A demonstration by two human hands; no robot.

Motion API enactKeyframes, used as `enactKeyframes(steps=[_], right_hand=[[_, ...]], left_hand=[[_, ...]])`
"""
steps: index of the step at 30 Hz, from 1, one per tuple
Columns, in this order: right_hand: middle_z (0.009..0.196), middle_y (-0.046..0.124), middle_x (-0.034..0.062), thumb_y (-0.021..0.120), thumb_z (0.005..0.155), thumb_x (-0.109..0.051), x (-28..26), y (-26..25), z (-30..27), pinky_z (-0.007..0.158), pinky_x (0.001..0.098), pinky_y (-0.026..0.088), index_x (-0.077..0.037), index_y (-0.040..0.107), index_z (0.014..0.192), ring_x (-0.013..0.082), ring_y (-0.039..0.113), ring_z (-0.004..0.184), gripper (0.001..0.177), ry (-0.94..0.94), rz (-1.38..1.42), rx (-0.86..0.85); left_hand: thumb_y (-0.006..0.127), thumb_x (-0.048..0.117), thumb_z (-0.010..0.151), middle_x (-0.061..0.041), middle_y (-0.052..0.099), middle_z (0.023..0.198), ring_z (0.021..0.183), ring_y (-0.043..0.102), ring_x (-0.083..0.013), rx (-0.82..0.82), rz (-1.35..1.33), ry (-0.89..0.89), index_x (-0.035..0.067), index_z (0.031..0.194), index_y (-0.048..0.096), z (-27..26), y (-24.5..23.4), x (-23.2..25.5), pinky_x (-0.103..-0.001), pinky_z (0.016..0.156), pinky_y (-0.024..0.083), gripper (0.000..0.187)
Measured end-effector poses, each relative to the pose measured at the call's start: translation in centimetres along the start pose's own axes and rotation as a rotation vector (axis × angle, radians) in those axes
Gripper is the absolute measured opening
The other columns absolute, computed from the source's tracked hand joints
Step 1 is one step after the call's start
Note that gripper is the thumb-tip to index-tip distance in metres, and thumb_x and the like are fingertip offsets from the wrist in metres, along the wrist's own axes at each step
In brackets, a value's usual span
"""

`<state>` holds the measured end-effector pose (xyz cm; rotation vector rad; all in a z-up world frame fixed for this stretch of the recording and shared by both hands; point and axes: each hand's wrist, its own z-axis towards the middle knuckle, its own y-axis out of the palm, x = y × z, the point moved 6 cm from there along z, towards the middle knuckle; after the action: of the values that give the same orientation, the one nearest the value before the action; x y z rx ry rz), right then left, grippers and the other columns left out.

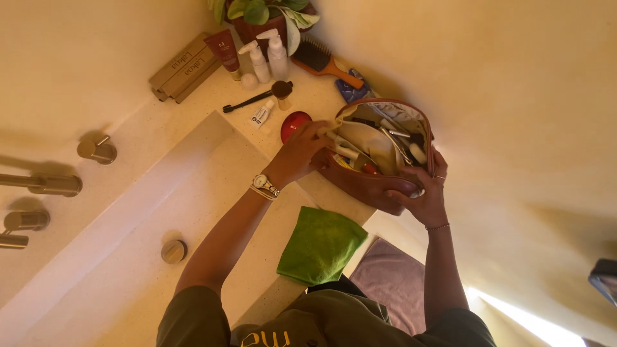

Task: Organizing various toiletries in a travel bag and wiping down the sink area.

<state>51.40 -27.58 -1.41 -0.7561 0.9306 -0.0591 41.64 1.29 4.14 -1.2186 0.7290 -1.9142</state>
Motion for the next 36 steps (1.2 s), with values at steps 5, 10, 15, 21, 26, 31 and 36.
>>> enactKeyframes(steps=[5, 10, 15, 21, 26, 31, 36], right_hand=[[0.150, 0.044, 0.0180, 0.089, 0.078, -0.010, 2.0, 0.2, -0.2, 0.107, 0.0378, 0.052, -0.001, 0.070, 0.093, 0.0325, 0.053, 0.138, 0.026, 0.059, 0.051, 0.048], [0.134, 0.065, 0.0155, 0.084, 0.083, -0.001, 0.1, -1.3, -1.2, 0.095, 0.0321, 0.053, 0.002, 0.071, 0.095, 0.0271, 0.064, 0.123, 0.018, 0.106, -0.006, 0.184], [0.128, 0.065, 0.0160, 0.077, 0.092, 0.013, -2.2, -4.4, -3.0, 0.105, 0.0321, 0.054, 0.005, 0.072, 0.105, 0.0262, 0.064, 0.125, 0.016, -0.007, 0.075, 0.376], [0.134, 0.060, 0.0135, 0.074, 0.089, 0.012, -9.1, -5.3, -2.8, 0.100, 0.0330, 0.057, 0.002, 0.069, 0.103, 0.0252, 0.064, 0.125, 0.018, 0.006, 0.398, 0.259], [0.118, 0.068, 0.0167, 0.079, 0.078, 0.013, -18.1, 2.5, 0.7, 0.104, 0.0367, 0.056, 0.002, 0.061, 0.091, 0.0292, 0.068, 0.122, 0.025, -0.271, 0.358, -0.018], [0.110, 0.070, 0.0159, 0.082, 0.073, 0.010, -24.1, 16.0, 3.0, 0.098, 0.0384, 0.057, 0.003, 0.067, 0.087, 0.0302, 0.069, 0.117, 0.022, -0.429, 0.529, -0.393], [0.108, 0.069, 0.0136, 0.083, 0.078, 0.008, -26.1, 29.2, 2.8, 0.102, 0.0390, 0.059, 0.004, 0.069, 0.083, 0.0270, 0.069, 0.113, 0.015, -0.560, 0.748, -0.765]], left_hand=[[0.080, 0.015, 0.084, -0.006, 0.065, 0.107, 0.103, 0.065, -0.0262, -0.096, -0.106, -0.051, 0.010, 0.104, 0.069, 1.0, 1.7, -2.2, -0.037, 0.087, 0.055, 0.023], [0.078, 0.020, 0.085, -0.007, 0.063, 0.099, 0.098, 0.064, -0.0281, 0.032, -0.005, 0.033, 0.008, 0.101, 0.066, 2.3, 0.7, 0.7, -0.039, 0.082, 0.054, 0.024], [0.076, 0.025, 0.088, -0.005, 0.063, 0.099, 0.098, 0.063, -0.0255, 0.039, 0.047, 0.086, 0.012, 0.102, 0.066, 0.4, -1.4, 4.9, -0.038, 0.080, 0.052, 0.021], [0.073, 0.027, 0.091, -0.002, 0.065, 0.102, 0.098, 0.064, -0.0225, 0.047, 0.141, -0.009, 0.015, 0.101, 0.066, -7.4, -10.1, 11.3, -0.038, 0.080, 0.047, 0.018], [0.073, 0.024, 0.089, -0.002, 0.068, 0.098, 0.091, 0.064, -0.0238, 0.115, 0.175, -0.294, 0.014, 0.099, 0.070, -18.8, -16.4, 11.8, -0.039, 0.077, 0.047, 0.015], [0.073, 0.024, 0.088, -0.003, 0.068, 0.086, 0.080, 0.064, -0.0254, 0.248, 0.213, -0.666, 0.014, 0.096, 0.073, -30.9, -19.3, 11.3, -0.040, 0.069, 0.049, 0.013], [0.072, 0.027, 0.091, -0.005, 0.066, 0.080, 0.078, 0.065, -0.0281, 0.278, 0.402, -0.871, 0.010, 0.087, 0.067, -40.0, -16.7, 6.9, -0.042, 0.067, 0.048, 0.018]])
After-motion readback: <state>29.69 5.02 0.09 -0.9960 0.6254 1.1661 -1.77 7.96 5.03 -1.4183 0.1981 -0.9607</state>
